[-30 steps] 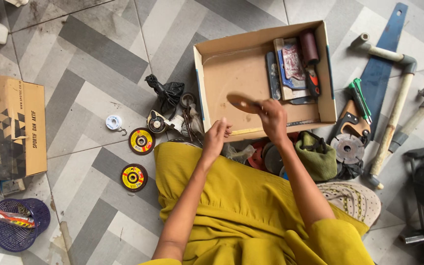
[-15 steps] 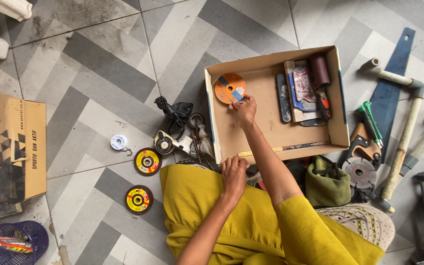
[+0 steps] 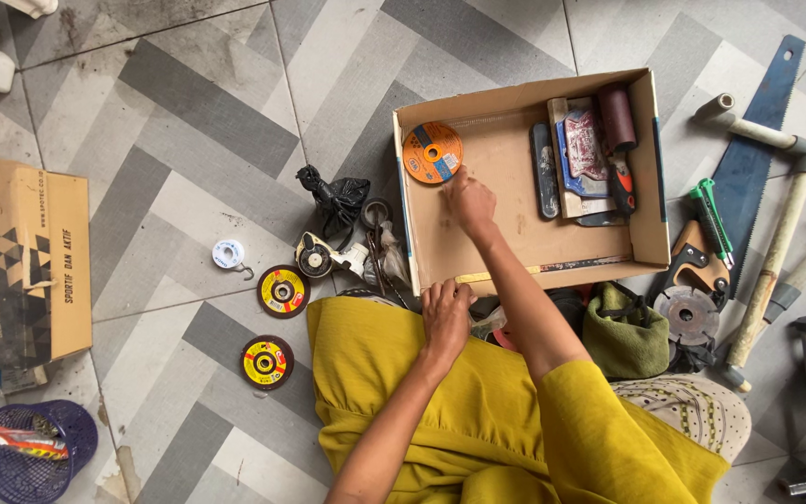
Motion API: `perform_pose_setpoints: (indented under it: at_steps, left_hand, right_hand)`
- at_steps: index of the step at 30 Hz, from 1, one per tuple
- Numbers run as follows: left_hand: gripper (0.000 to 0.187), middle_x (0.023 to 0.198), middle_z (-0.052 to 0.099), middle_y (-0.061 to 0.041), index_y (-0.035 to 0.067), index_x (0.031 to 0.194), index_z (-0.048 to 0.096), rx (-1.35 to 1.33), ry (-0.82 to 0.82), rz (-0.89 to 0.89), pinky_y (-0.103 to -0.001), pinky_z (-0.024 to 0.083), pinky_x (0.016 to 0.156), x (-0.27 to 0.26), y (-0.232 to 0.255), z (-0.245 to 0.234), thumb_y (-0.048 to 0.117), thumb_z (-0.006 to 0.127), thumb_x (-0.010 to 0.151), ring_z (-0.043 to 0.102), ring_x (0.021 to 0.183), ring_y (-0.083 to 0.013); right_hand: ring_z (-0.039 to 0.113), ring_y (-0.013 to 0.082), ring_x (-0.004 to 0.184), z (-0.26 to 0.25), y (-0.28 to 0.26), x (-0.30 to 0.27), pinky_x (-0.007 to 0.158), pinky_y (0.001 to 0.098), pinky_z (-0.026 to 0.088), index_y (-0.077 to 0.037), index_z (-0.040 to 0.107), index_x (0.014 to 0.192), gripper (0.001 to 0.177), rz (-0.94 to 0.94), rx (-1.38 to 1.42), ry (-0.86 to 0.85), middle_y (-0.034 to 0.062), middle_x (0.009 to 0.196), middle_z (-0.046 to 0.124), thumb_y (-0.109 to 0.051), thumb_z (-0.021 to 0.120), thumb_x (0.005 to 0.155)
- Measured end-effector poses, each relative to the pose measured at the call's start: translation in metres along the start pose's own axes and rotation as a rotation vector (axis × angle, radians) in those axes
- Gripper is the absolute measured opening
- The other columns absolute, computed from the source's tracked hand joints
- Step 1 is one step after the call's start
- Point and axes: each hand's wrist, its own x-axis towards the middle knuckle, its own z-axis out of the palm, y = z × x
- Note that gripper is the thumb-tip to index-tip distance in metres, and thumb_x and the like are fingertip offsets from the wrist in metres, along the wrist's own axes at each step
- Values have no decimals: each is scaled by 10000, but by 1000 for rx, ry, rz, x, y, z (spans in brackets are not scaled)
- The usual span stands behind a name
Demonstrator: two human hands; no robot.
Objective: The person sits on the floor and wipes abrasive cutting discs and blades one at a time with a green cloth, then places each cleaned disc into an open cardboard box holding other tools and supplies.
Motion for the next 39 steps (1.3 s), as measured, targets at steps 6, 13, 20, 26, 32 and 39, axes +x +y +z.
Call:
perform_pose_setpoints:
  at_steps: [6,13,20,26,32,39]
  left_hand:
    - [63,981,635,-106,66,940,708,24,-21,12,-482,408,929,-3,0,1,82,700,879,570,979,-307]
    - [154,1222,603,-141,59,1031,675,83,243,87,-480,424,991,-10,17,9,46,679,878,555,1130,-342]
    - [294,1199,574,-118,48,1185,629,-178,-42,49,-469,473,989,-55,81,53,66,699,901,555,1125,-327]
    - [402,1202,545,-149,7,1306,552,-449,-74,-280,-396,543,853,-70,79,102,-12,647,916,619,1012,-274]
    - [330,1010,637,-101,19,1238,616,-538,-131,-498,-305,547,741,-76,76,113,82,702,925,637,791,-157]
    - [278,921,665,-72,15,1074,744,-482,-85,-175,-293,490,745,-62,69,112,282,674,1041,618,826,-157]
  right_hand:
    - [707,347,756,-60,36,-29,649,452,546,-78,628,1349,500,-189,192,124,146,869,752,-261,749,899]
    - [698,284,793,-169,112,-147,721,383,557,-34,708,1215,282,-191,552,144,142,947,722,-149,736,959]
    - [555,327,1228,-191,152,-295,1068,567,392,-137,672,1296,547,-2,-15,336,127,1320,626,-427,853,869]
    - [343,396,1413,-172,173,-303,1028,598,310,-264,395,1521,1084,236,-36,71,228,1637,197,-462,936,603]
    - [519,336,1278,-156,181,-300,996,495,419,-301,522,1501,893,183,-55,41,97,1481,536,-226,912,700]
    - [602,298,1072,-162,186,-306,938,435,440,-211,532,1485,898,216,162,249,81,1250,694,-186,910,671]
